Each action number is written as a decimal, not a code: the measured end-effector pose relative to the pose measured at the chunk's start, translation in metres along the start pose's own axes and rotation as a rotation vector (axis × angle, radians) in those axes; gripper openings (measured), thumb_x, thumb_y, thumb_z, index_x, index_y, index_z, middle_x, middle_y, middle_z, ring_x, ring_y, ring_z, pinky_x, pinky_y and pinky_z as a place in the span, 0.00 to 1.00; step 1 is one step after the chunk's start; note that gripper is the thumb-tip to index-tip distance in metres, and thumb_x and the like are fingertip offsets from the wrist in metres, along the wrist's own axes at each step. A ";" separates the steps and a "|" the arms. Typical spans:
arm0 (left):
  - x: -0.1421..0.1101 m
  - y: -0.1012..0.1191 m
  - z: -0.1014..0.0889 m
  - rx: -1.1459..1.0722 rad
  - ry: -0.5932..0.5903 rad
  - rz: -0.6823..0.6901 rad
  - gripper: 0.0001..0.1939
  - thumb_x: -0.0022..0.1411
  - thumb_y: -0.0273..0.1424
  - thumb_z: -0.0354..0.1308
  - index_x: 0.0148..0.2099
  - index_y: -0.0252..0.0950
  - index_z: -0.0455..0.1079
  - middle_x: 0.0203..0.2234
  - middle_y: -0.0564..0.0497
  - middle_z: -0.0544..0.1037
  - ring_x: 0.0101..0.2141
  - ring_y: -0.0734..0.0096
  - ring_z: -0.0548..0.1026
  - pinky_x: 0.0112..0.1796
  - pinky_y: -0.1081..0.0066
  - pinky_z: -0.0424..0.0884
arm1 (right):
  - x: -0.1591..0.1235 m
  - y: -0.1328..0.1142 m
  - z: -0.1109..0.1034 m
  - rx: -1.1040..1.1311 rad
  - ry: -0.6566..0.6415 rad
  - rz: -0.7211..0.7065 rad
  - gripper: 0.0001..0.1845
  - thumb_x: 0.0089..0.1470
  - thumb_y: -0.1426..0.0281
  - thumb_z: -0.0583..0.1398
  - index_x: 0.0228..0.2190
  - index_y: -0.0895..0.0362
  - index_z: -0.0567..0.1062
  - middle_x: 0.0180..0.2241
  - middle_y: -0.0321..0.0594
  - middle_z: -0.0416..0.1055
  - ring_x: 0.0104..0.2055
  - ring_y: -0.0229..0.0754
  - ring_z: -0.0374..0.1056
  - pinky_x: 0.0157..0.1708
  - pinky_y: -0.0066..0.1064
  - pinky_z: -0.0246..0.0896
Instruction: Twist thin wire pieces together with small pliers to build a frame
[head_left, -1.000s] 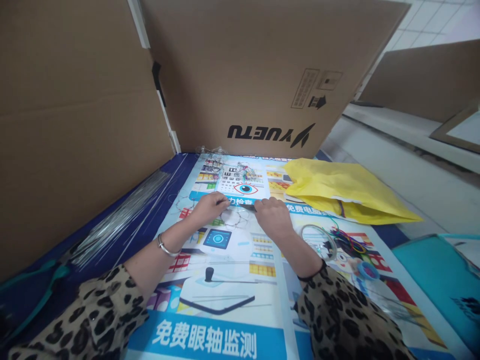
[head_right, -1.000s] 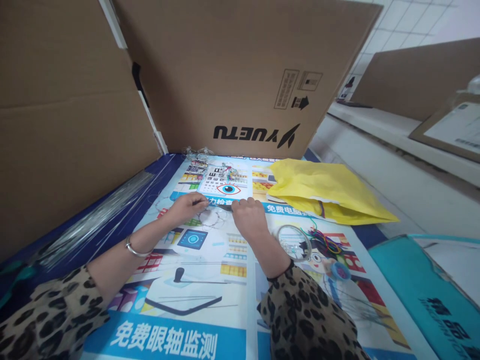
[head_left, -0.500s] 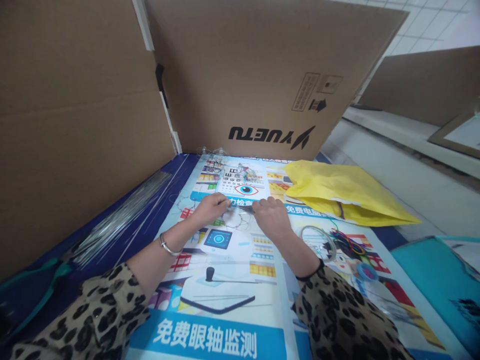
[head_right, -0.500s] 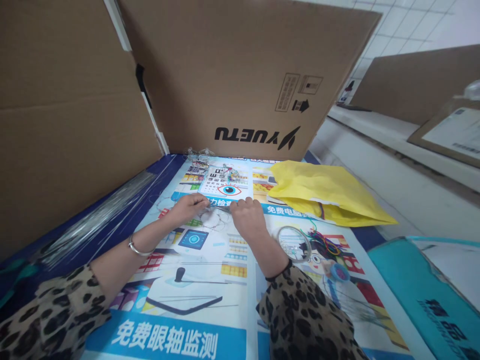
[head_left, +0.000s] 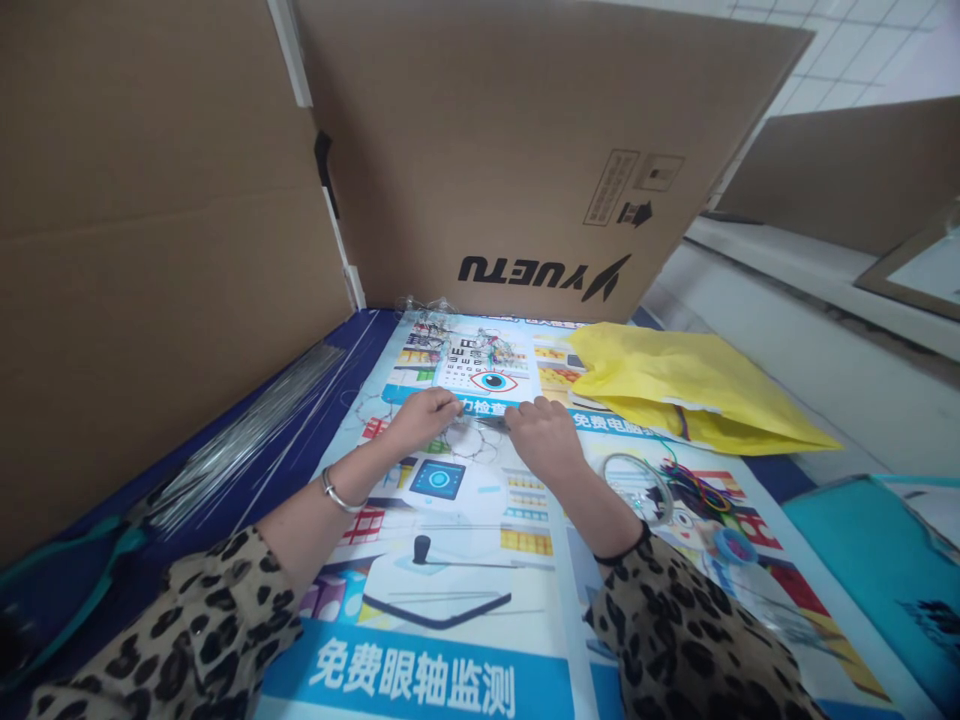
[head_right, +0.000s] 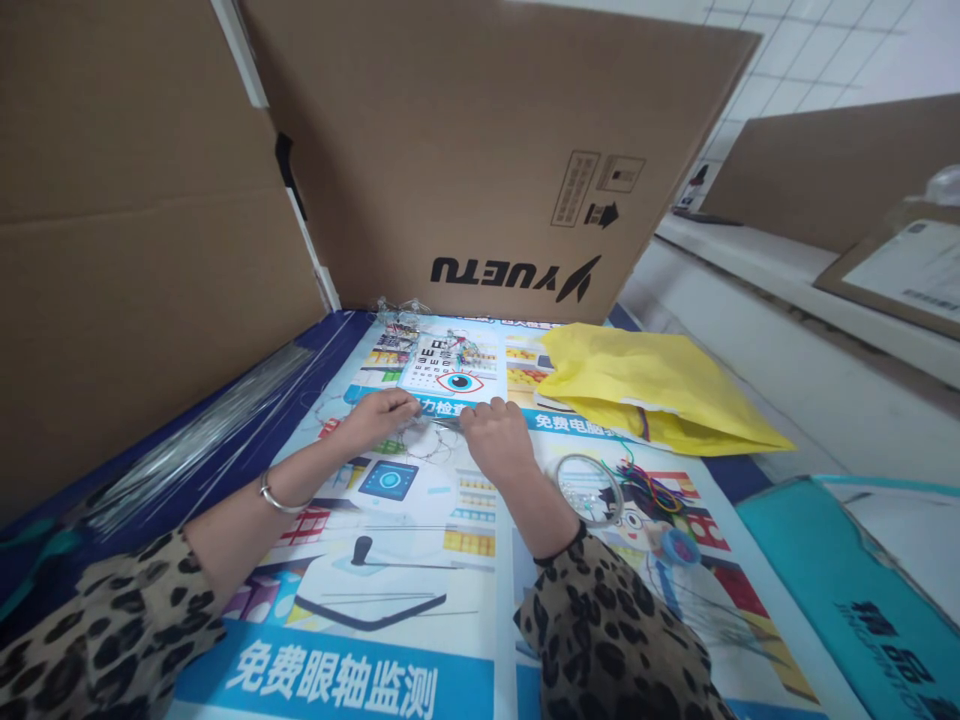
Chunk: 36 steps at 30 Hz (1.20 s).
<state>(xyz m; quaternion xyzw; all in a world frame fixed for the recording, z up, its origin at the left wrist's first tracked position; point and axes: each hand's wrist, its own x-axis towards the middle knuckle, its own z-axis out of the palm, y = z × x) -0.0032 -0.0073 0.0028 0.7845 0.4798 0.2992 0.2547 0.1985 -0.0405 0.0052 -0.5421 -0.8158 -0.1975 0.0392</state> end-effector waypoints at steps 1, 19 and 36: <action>0.000 0.000 0.000 0.002 -0.003 0.001 0.15 0.56 0.36 0.44 0.21 0.35 0.60 0.21 0.54 0.67 0.26 0.74 0.65 0.29 0.74 0.60 | 0.000 0.000 0.000 0.001 0.003 -0.005 0.09 0.52 0.73 0.50 0.30 0.57 0.71 0.28 0.44 0.68 0.34 0.43 0.58 0.31 0.33 0.40; -0.002 0.006 -0.002 -0.008 -0.039 -0.026 0.15 0.55 0.35 0.44 0.20 0.35 0.57 0.19 0.55 0.63 0.24 0.75 0.62 0.26 0.74 0.56 | 0.000 0.000 0.000 0.009 0.044 0.001 0.09 0.52 0.74 0.50 0.29 0.58 0.70 0.27 0.43 0.67 0.33 0.43 0.57 0.30 0.34 0.39; -0.001 0.003 -0.002 -0.024 -0.036 -0.010 0.15 0.55 0.35 0.45 0.19 0.35 0.58 0.17 0.55 0.62 0.23 0.76 0.61 0.25 0.75 0.56 | -0.001 0.002 -0.004 -0.003 0.047 -0.029 0.10 0.52 0.73 0.50 0.30 0.57 0.71 0.28 0.44 0.68 0.34 0.43 0.57 0.31 0.34 0.39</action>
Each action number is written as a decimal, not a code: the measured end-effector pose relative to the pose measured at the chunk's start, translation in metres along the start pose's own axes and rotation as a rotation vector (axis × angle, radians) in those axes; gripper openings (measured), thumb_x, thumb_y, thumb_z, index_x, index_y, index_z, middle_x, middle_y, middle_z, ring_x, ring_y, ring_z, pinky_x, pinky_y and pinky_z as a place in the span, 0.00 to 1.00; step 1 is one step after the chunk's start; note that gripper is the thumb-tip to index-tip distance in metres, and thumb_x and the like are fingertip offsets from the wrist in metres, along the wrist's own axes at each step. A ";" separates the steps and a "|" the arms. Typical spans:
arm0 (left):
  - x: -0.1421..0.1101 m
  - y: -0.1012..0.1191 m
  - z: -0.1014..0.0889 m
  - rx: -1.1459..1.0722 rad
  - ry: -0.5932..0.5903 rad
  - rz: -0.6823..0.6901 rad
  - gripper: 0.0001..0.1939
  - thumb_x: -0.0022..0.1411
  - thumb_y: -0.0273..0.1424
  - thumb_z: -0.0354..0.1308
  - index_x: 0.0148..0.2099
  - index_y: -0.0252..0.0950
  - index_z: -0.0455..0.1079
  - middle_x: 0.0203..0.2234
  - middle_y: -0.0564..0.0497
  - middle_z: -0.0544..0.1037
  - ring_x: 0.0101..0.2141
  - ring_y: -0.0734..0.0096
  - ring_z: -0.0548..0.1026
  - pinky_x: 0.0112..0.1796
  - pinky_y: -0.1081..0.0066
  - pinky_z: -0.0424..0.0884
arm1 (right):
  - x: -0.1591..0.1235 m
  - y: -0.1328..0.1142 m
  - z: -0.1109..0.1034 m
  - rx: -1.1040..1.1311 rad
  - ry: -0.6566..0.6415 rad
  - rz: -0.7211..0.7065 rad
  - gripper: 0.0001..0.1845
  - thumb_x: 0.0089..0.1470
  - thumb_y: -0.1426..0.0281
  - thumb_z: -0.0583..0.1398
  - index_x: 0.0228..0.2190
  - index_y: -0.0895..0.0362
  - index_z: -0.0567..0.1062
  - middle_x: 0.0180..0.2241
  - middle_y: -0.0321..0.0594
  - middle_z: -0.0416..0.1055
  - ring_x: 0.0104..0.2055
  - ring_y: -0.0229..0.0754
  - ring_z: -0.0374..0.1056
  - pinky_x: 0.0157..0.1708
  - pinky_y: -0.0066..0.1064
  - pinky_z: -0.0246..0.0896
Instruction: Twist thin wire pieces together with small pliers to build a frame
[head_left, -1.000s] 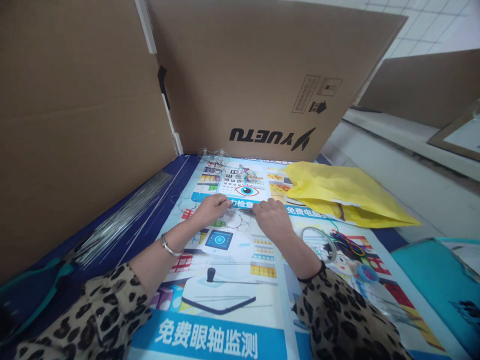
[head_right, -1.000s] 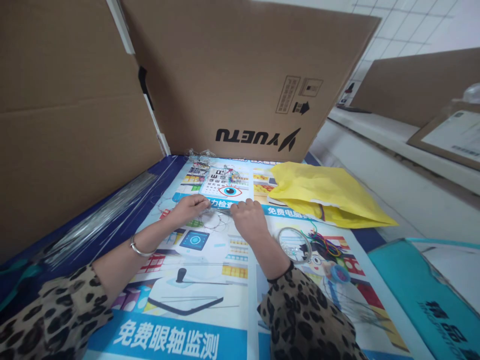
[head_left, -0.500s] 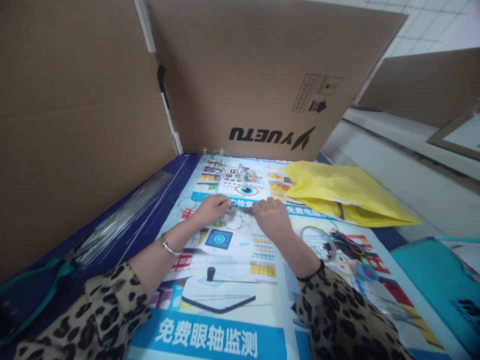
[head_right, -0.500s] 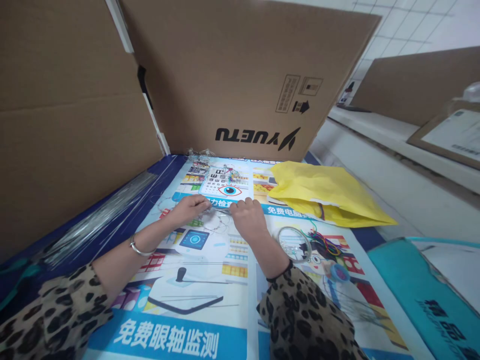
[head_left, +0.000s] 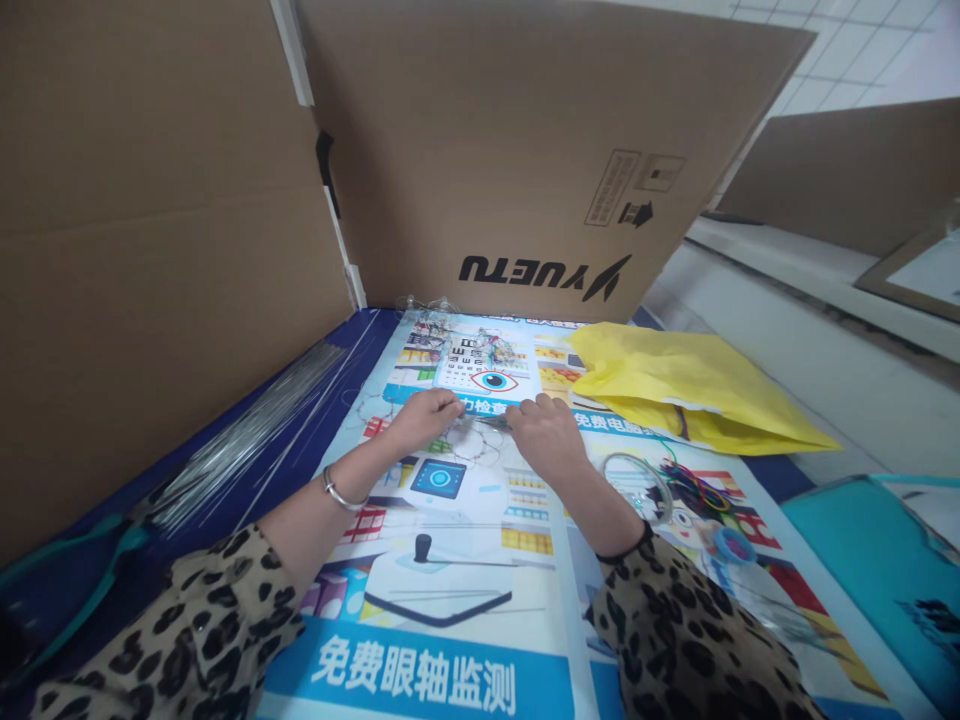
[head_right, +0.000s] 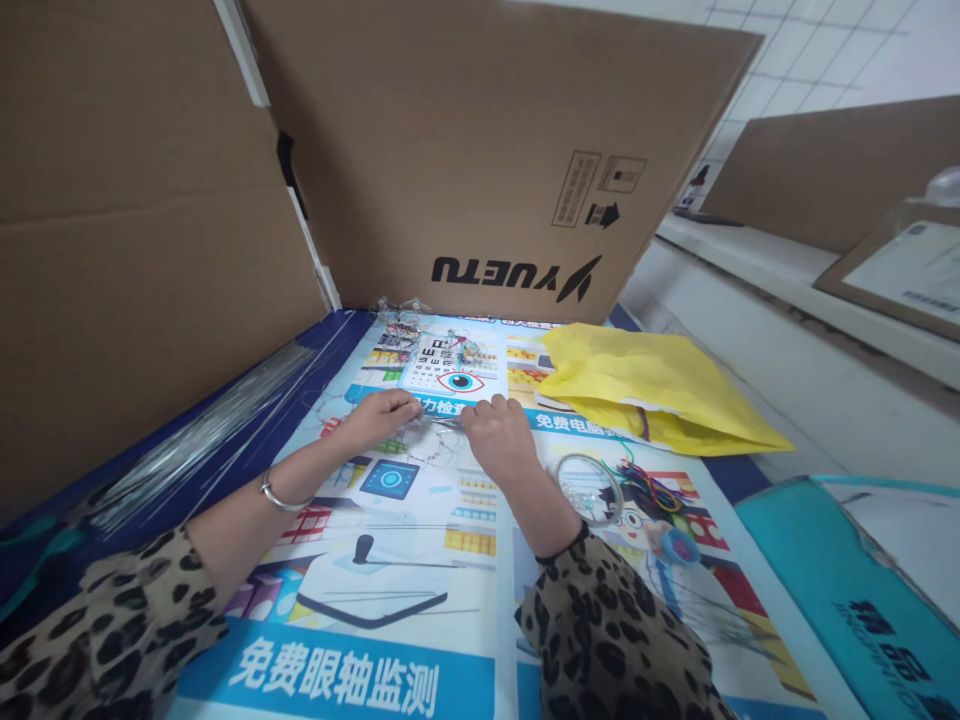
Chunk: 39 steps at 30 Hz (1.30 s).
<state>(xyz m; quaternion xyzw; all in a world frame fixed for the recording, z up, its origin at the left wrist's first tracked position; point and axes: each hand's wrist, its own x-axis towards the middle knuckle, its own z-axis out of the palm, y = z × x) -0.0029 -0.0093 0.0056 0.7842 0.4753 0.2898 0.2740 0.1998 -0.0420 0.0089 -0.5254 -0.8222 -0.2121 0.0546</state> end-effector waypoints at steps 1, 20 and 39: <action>0.000 0.000 0.000 0.003 0.001 0.001 0.15 0.55 0.35 0.45 0.19 0.35 0.57 0.17 0.55 0.62 0.23 0.76 0.60 0.25 0.75 0.56 | 0.000 0.000 0.000 0.000 0.006 -0.001 0.10 0.52 0.74 0.50 0.30 0.57 0.71 0.28 0.43 0.68 0.34 0.43 0.56 0.31 0.34 0.39; -0.001 0.004 -0.003 -0.073 0.018 -0.036 0.14 0.56 0.37 0.45 0.23 0.35 0.63 0.19 0.55 0.68 0.24 0.75 0.64 0.27 0.75 0.59 | 0.001 0.001 0.005 0.045 -0.061 0.063 0.08 0.51 0.71 0.53 0.30 0.56 0.71 0.28 0.41 0.70 0.34 0.42 0.59 0.31 0.32 0.42; -0.002 0.006 0.001 -0.430 -0.052 -0.121 0.06 0.51 0.31 0.53 0.31 0.34 0.62 0.19 0.56 0.69 0.20 0.79 0.66 0.22 0.78 0.60 | 0.002 0.001 0.005 0.090 -0.105 0.192 0.09 0.52 0.67 0.53 0.30 0.56 0.72 0.28 0.40 0.71 0.34 0.41 0.61 0.31 0.30 0.45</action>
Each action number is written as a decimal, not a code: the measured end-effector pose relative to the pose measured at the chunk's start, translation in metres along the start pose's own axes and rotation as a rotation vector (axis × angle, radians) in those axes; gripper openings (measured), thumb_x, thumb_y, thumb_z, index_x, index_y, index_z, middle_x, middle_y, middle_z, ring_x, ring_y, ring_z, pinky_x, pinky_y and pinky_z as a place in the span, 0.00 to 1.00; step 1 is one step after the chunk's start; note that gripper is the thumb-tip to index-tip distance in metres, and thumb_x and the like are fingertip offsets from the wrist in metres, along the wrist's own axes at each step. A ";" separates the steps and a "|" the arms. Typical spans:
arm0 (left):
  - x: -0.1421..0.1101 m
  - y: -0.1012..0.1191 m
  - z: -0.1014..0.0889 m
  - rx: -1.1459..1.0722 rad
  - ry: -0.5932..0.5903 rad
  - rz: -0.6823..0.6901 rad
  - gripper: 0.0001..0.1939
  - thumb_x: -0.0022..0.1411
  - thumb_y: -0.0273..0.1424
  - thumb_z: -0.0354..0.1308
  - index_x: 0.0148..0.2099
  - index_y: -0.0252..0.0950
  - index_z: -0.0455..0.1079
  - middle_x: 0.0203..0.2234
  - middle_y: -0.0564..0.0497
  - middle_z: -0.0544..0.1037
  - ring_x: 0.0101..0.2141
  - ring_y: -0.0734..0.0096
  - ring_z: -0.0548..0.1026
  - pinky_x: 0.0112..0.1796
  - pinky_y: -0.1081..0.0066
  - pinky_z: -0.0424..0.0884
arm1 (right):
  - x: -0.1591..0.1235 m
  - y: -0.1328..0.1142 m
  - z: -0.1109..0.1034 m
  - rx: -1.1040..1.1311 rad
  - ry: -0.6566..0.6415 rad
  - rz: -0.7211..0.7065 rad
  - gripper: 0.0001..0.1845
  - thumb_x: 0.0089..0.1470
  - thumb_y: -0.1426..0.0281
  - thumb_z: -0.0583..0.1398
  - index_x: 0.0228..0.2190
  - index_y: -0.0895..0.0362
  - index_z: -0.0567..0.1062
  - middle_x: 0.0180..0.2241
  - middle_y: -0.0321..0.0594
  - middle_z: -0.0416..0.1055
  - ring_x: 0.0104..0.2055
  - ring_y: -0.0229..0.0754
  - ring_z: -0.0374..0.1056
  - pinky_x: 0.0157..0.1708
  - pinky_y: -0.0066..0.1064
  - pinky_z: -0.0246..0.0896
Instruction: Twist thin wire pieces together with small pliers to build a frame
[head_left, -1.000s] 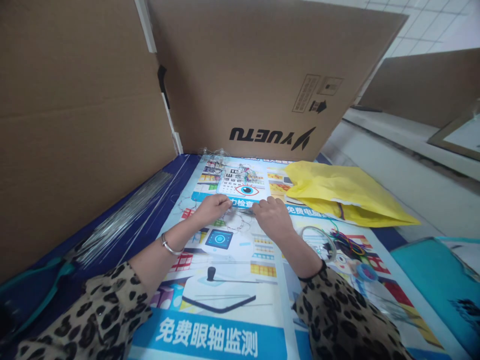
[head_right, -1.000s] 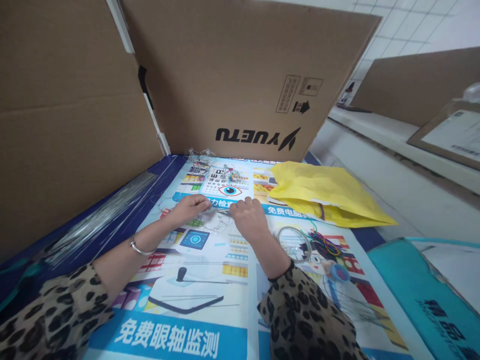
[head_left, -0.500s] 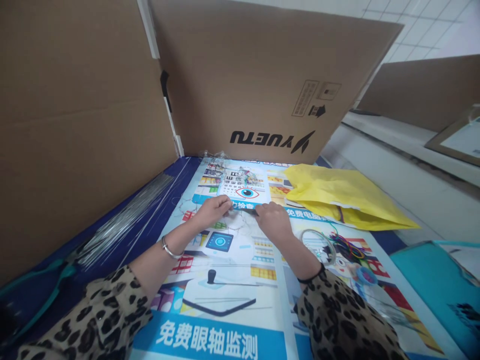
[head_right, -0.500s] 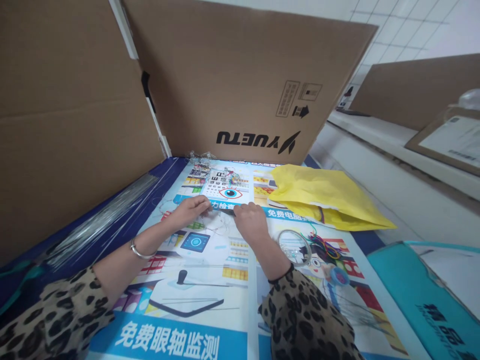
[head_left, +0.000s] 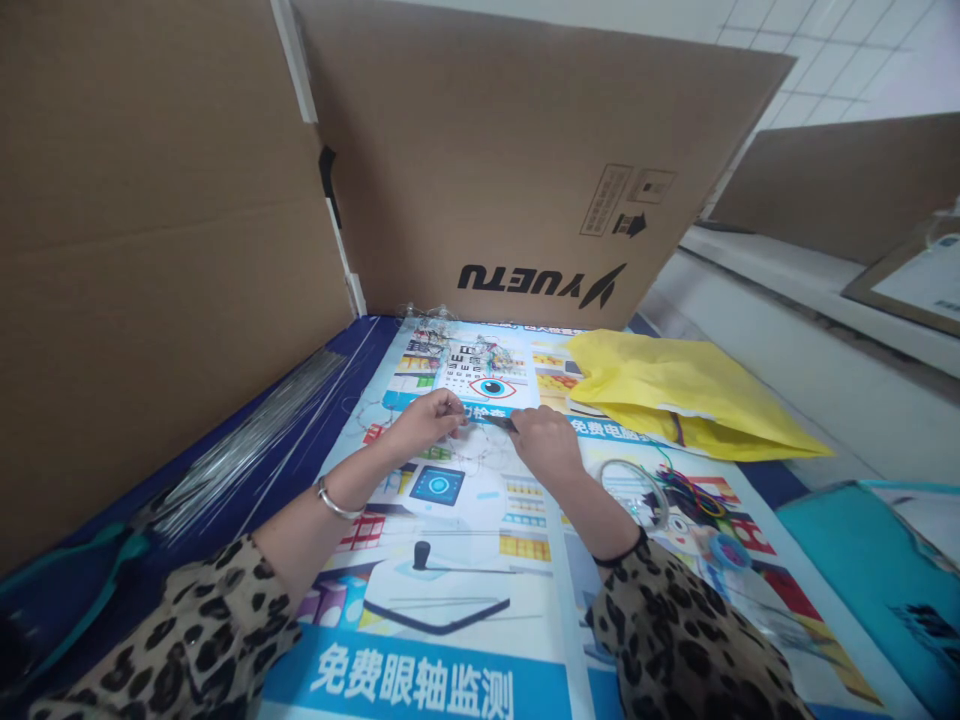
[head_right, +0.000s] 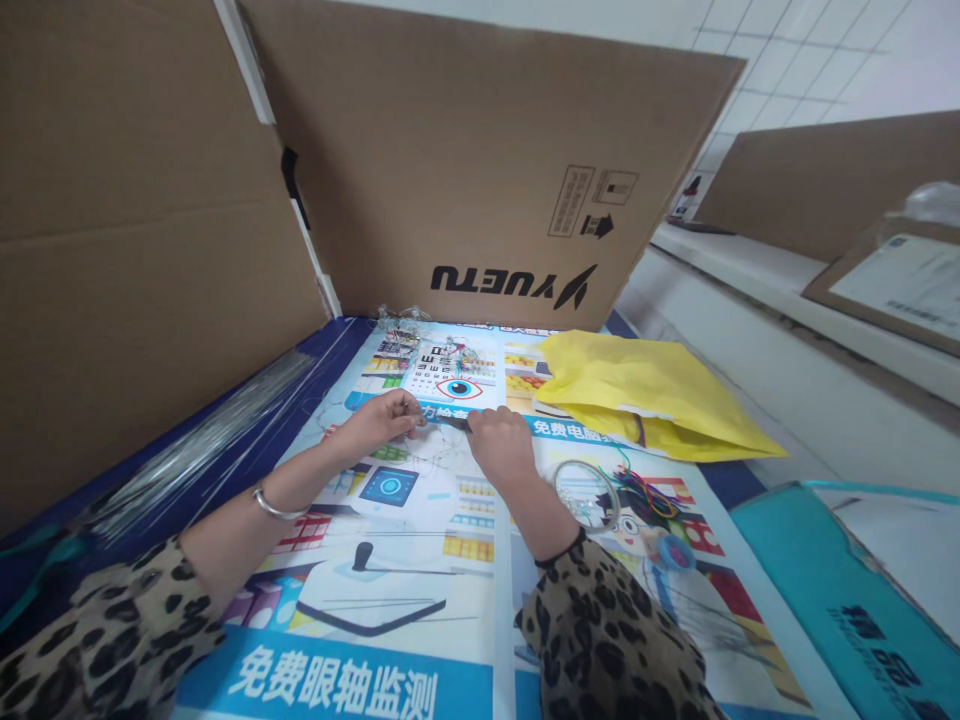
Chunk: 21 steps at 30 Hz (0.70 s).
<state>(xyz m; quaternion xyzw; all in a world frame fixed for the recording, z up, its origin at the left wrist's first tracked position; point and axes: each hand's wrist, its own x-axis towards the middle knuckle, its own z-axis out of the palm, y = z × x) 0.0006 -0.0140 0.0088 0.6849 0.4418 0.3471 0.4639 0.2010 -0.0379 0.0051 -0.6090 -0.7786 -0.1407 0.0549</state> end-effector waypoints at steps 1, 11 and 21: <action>0.000 0.001 0.000 0.004 0.001 0.001 0.06 0.51 0.31 0.54 0.31 0.34 0.62 0.18 0.56 0.69 0.20 0.79 0.65 0.22 0.78 0.59 | 0.000 0.000 0.000 -0.001 -0.012 0.002 0.09 0.52 0.67 0.52 0.31 0.56 0.72 0.29 0.41 0.71 0.35 0.41 0.61 0.31 0.30 0.45; 0.000 0.000 0.001 0.036 0.020 0.024 0.04 0.49 0.29 0.54 0.29 0.34 0.62 0.18 0.58 0.66 0.20 0.79 0.64 0.23 0.78 0.59 | 0.000 0.000 -0.001 -0.024 0.028 -0.037 0.08 0.51 0.69 0.53 0.30 0.56 0.71 0.28 0.41 0.70 0.34 0.42 0.61 0.31 0.32 0.43; 0.002 -0.004 0.002 0.286 0.127 0.139 0.04 0.49 0.24 0.49 0.30 0.35 0.63 0.22 0.55 0.70 0.25 0.77 0.66 0.27 0.76 0.60 | -0.007 -0.009 -0.026 -0.079 0.057 -0.081 0.09 0.52 0.73 0.51 0.30 0.57 0.71 0.28 0.44 0.69 0.34 0.44 0.60 0.32 0.33 0.45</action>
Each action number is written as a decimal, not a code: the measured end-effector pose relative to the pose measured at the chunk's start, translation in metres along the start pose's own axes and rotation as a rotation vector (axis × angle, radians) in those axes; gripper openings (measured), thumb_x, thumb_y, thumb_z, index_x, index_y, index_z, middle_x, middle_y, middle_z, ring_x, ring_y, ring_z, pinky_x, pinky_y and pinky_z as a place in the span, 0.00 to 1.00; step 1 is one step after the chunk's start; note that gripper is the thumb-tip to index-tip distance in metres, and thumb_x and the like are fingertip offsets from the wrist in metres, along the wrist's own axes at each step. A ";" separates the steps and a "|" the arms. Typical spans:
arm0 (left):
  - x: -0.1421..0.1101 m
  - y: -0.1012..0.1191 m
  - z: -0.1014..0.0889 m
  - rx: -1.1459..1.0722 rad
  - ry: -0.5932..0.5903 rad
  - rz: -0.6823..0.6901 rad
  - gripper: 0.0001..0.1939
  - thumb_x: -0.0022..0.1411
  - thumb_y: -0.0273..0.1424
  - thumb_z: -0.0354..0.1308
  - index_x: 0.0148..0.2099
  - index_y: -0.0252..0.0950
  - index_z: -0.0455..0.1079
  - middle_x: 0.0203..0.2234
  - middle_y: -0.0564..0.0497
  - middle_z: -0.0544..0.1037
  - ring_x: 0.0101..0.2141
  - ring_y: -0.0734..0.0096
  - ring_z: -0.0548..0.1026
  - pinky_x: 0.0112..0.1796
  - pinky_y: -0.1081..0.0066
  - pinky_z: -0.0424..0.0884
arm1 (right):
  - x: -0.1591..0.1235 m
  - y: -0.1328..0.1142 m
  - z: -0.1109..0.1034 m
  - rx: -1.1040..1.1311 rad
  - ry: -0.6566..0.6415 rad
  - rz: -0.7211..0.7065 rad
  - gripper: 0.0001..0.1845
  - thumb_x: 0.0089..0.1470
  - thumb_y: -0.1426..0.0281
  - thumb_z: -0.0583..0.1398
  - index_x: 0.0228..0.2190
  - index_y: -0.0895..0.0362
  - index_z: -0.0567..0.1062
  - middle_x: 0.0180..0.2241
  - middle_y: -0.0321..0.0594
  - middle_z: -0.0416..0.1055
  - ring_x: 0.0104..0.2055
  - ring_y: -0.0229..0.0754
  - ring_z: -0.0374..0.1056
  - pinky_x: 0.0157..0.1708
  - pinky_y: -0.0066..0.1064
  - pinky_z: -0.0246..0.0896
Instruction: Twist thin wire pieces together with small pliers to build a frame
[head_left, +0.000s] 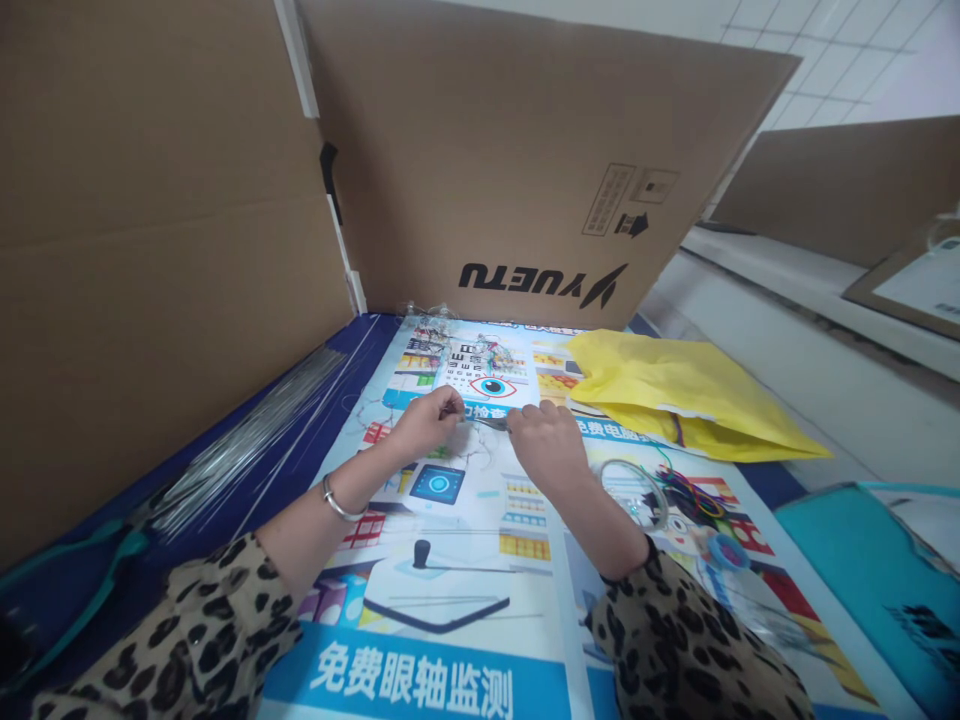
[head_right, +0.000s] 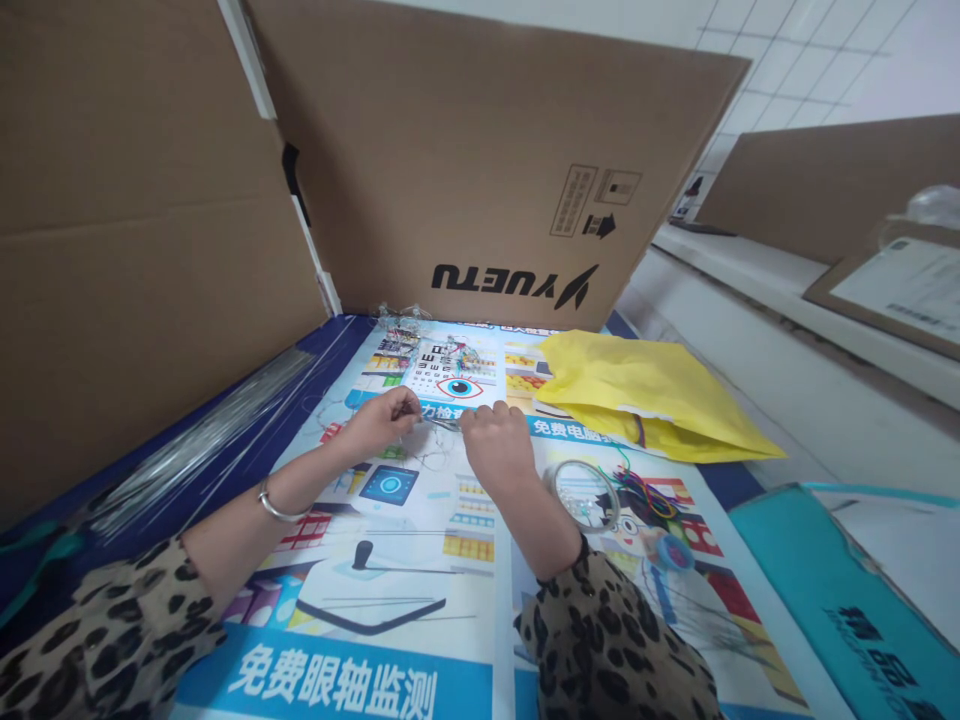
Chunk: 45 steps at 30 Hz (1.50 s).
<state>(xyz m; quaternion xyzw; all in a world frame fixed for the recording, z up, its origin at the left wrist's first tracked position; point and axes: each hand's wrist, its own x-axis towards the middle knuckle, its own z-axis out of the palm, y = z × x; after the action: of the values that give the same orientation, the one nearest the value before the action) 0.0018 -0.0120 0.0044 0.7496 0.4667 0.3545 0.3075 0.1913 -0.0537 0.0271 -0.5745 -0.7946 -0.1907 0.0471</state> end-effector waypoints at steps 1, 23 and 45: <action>0.000 0.000 0.000 0.009 0.005 0.006 0.04 0.49 0.24 0.49 0.30 0.36 0.63 0.22 0.55 0.70 0.25 0.76 0.67 0.28 0.76 0.61 | 0.000 -0.002 -0.001 0.008 -0.026 0.017 0.08 0.51 0.72 0.52 0.30 0.57 0.71 0.28 0.43 0.69 0.34 0.44 0.61 0.31 0.33 0.45; 0.003 -0.002 0.003 -0.262 0.027 -0.175 0.03 0.47 0.26 0.53 0.29 0.35 0.61 0.16 0.58 0.67 0.18 0.80 0.65 0.22 0.78 0.59 | 0.001 0.000 0.008 0.038 -0.148 0.092 0.09 0.52 0.67 0.52 0.32 0.56 0.71 0.30 0.43 0.69 0.36 0.42 0.60 0.32 0.31 0.45; -0.009 0.016 0.005 -0.636 -0.106 -0.296 0.08 0.46 0.27 0.57 0.28 0.33 0.59 0.16 0.55 0.70 0.19 0.78 0.68 0.22 0.77 0.62 | -0.004 -0.001 0.006 -0.059 0.160 -0.144 0.07 0.53 0.74 0.51 0.30 0.57 0.69 0.28 0.42 0.65 0.35 0.44 0.53 0.34 0.35 0.41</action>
<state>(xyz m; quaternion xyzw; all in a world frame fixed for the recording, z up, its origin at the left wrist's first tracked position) 0.0111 -0.0267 0.0124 0.5578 0.4199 0.3943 0.5976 0.1926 -0.0552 0.0200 -0.5000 -0.8215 -0.2624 0.0797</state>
